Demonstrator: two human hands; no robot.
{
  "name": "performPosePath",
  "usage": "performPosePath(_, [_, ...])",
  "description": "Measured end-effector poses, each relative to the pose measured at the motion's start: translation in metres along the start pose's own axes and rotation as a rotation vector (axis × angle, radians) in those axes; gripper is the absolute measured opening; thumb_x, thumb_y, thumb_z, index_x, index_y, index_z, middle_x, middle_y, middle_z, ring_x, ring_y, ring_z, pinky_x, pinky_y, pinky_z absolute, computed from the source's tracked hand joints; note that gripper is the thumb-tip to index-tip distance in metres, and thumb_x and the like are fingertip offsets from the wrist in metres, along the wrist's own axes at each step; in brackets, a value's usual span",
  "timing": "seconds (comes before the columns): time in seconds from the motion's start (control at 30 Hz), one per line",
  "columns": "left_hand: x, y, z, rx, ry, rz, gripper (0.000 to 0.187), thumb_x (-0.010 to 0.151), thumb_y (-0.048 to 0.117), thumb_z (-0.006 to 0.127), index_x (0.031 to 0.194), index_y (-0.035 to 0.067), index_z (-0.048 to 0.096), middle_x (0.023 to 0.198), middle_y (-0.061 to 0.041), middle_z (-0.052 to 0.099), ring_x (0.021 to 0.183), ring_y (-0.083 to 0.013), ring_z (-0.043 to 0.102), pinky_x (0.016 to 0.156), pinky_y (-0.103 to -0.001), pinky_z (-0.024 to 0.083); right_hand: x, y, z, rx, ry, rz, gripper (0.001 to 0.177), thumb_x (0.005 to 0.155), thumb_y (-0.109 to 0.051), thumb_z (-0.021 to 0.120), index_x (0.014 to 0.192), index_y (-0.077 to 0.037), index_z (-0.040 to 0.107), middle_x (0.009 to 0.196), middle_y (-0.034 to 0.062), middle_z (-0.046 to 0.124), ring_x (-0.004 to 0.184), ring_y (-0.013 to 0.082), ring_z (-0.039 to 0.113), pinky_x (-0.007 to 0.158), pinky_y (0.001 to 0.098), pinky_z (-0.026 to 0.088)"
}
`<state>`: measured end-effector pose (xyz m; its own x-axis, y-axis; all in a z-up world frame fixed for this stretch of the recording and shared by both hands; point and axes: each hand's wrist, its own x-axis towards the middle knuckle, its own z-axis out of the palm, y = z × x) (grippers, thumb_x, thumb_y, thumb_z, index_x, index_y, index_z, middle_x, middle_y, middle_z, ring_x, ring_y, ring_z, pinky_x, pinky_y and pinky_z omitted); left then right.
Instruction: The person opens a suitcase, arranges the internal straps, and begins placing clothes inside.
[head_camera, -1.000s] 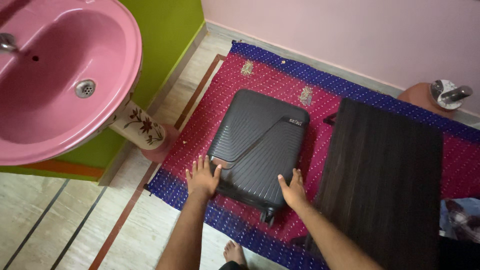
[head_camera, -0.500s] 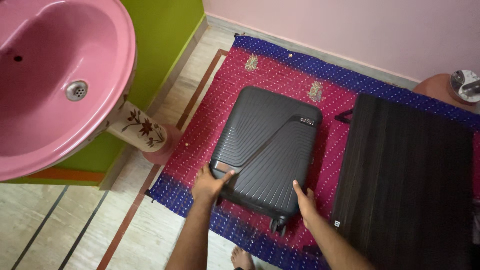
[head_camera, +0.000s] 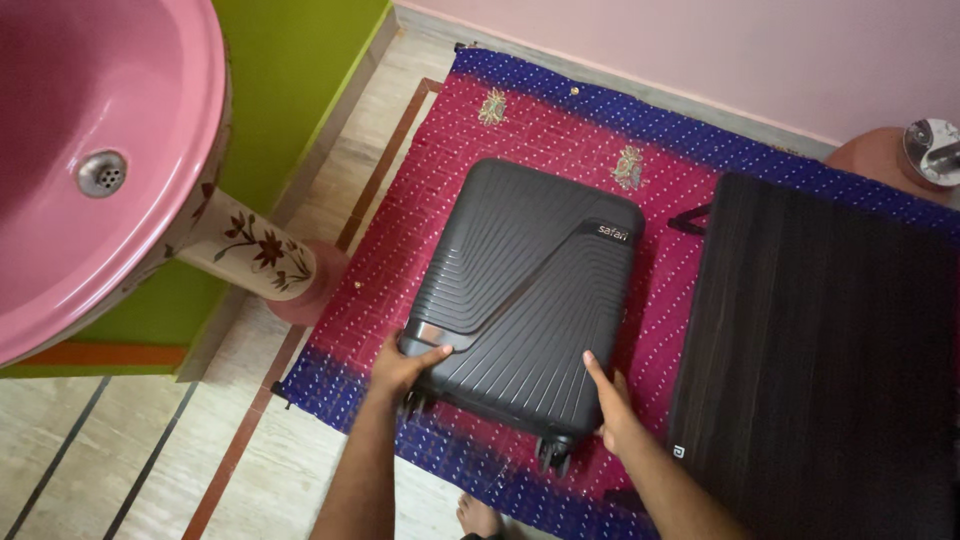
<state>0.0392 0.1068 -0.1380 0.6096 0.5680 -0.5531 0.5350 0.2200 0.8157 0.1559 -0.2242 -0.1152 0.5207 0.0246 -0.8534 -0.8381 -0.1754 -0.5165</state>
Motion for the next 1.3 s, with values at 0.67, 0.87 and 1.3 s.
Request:
performPosePath(0.67, [-0.022, 0.017, -0.014, -0.195, -0.131, -0.128, 0.09, 0.065, 0.027, 0.089, 0.143, 0.005, 0.05, 0.12, -0.018, 0.07, 0.105, -0.0284, 0.07, 0.086, -0.04, 0.058, 0.016, 0.008, 0.001, 0.07, -0.071, -0.081, 0.106, 0.072, -0.044, 0.081, 0.157, -0.019, 0.022, 0.157, 0.016, 0.041, 0.142, 0.0349, 0.046, 0.11, 0.0589, 0.045])
performPosePath(0.87, [-0.022, 0.01, -0.017, -0.249, -0.141, -0.168, 0.091, 0.067, 0.025, 0.087, 0.145, 0.009, 0.043, 0.122, -0.016, 0.067, 0.106, -0.0275, 0.069, 0.087, -0.04, 0.059, 0.013, 0.01, 0.006, 0.125, -0.062, -0.245, 0.098, 0.075, -0.04, 0.079, 0.155, -0.013, 0.029, 0.152, 0.0173, 0.048, 0.139, 0.0339, 0.049, 0.11, 0.053, 0.045])
performPosePath(1.3, [-0.022, 0.001, -0.011, -0.371, -0.138, -0.126, 0.078, 0.073, 0.02, 0.082, 0.145, 0.016, 0.05, 0.118, -0.011, 0.07, 0.101, -0.0233, 0.069, 0.082, -0.038, 0.057, 0.015, 0.001, 0.001, 0.016, -0.071, -0.155, 0.1, 0.075, -0.047, 0.073, 0.159, -0.022, 0.023, 0.155, 0.0133, 0.041, 0.142, 0.0321, 0.042, 0.112, 0.056, 0.04])
